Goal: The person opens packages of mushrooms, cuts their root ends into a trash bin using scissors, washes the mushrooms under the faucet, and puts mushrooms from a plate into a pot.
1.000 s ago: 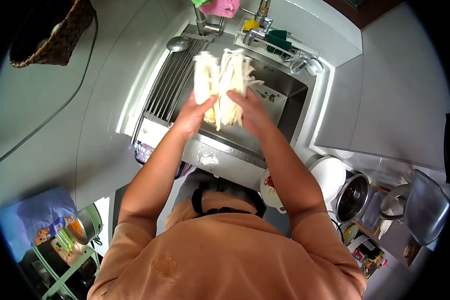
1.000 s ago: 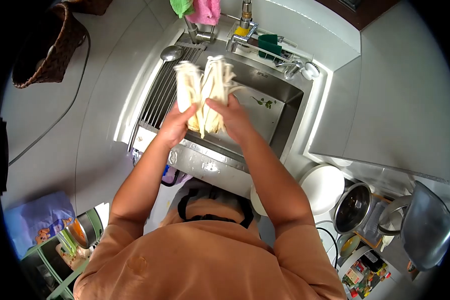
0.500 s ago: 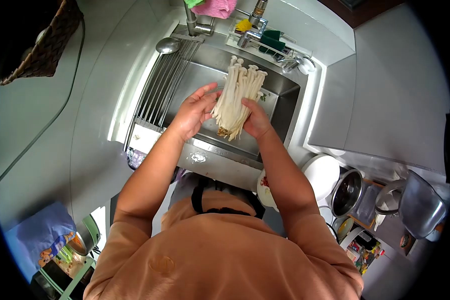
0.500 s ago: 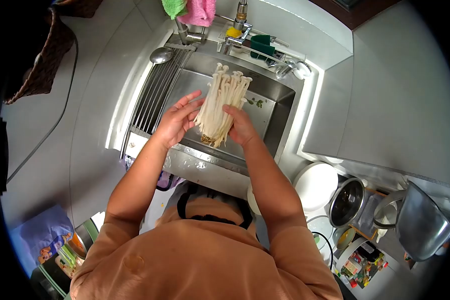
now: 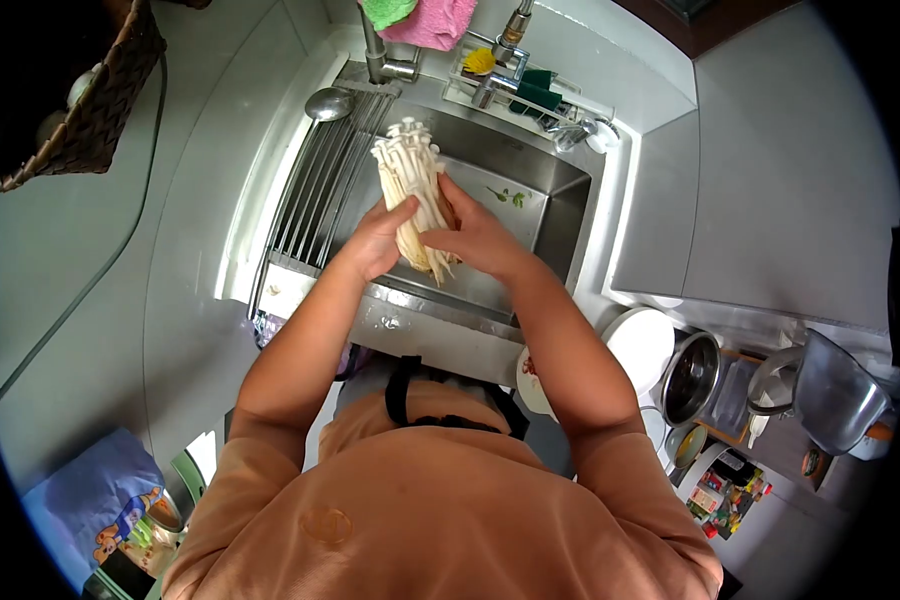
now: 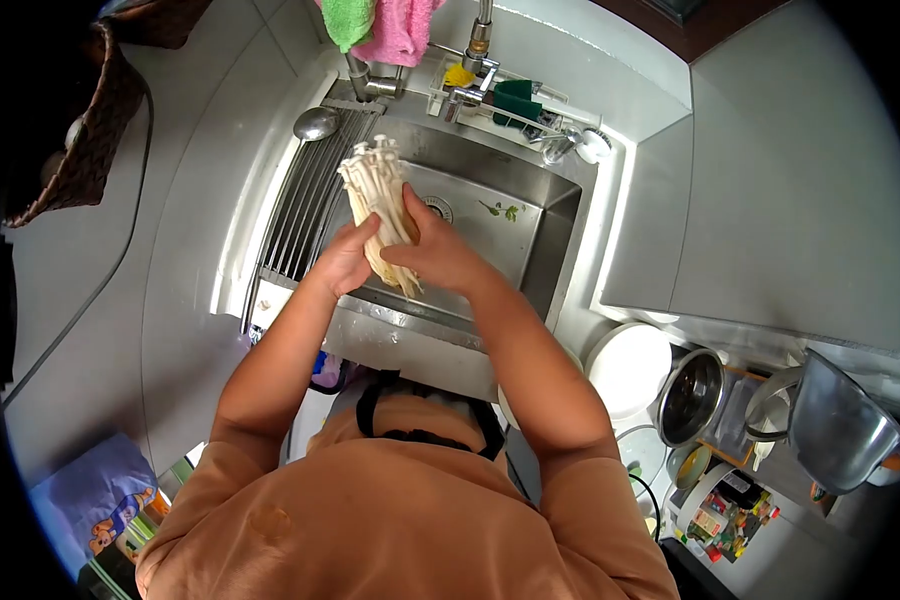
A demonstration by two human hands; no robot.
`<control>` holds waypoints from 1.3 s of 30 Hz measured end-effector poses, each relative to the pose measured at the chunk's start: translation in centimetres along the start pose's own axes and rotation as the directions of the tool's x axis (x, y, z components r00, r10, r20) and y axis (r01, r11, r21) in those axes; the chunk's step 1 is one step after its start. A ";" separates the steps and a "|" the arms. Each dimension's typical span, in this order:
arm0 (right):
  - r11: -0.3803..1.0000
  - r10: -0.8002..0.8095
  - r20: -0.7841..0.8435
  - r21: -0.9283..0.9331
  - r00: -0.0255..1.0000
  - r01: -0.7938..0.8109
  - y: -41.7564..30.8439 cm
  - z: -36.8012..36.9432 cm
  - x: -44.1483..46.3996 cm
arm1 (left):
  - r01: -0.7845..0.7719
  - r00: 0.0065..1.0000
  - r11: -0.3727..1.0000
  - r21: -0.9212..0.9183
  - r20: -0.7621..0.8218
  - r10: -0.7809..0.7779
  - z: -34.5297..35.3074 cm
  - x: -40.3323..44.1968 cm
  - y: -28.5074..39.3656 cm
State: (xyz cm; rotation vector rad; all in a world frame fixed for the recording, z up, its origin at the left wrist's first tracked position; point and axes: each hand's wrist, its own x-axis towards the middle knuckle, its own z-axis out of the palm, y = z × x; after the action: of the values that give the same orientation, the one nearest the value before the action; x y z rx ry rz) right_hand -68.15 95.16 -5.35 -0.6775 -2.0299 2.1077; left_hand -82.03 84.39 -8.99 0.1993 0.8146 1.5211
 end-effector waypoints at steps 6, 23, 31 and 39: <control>0.993 -0.079 -0.057 -0.088 0.995 0.074 -0.3 1.1 1.0 | -0.089 0.996 0.993 -0.076 0.005 0.089 -0.7 -0.4 -0.2; 0.939 -0.039 0.206 -0.326 0.978 0.106 -2.2 3.3 1.6 | -0.324 0.908 0.945 0.042 -0.268 0.323 -0.3 -4.2 1.7; 0.971 -0.011 0.366 -0.220 0.930 0.098 1.2 11.0 2.5 | -0.402 0.824 0.914 0.055 -0.412 0.388 -2.3 -12.1 -1.8; 0.870 0.159 0.346 -0.491 0.925 0.034 6.1 15.8 1.8 | -0.051 0.840 0.974 0.221 -0.518 0.161 -7.9 -16.7 -5.6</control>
State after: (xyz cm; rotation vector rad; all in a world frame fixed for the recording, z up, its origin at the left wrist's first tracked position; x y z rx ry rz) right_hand -74.96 81.00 -11.86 -0.4124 -2.8469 1.8673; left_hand -79.64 65.53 -12.26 -0.0432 1.4261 1.6221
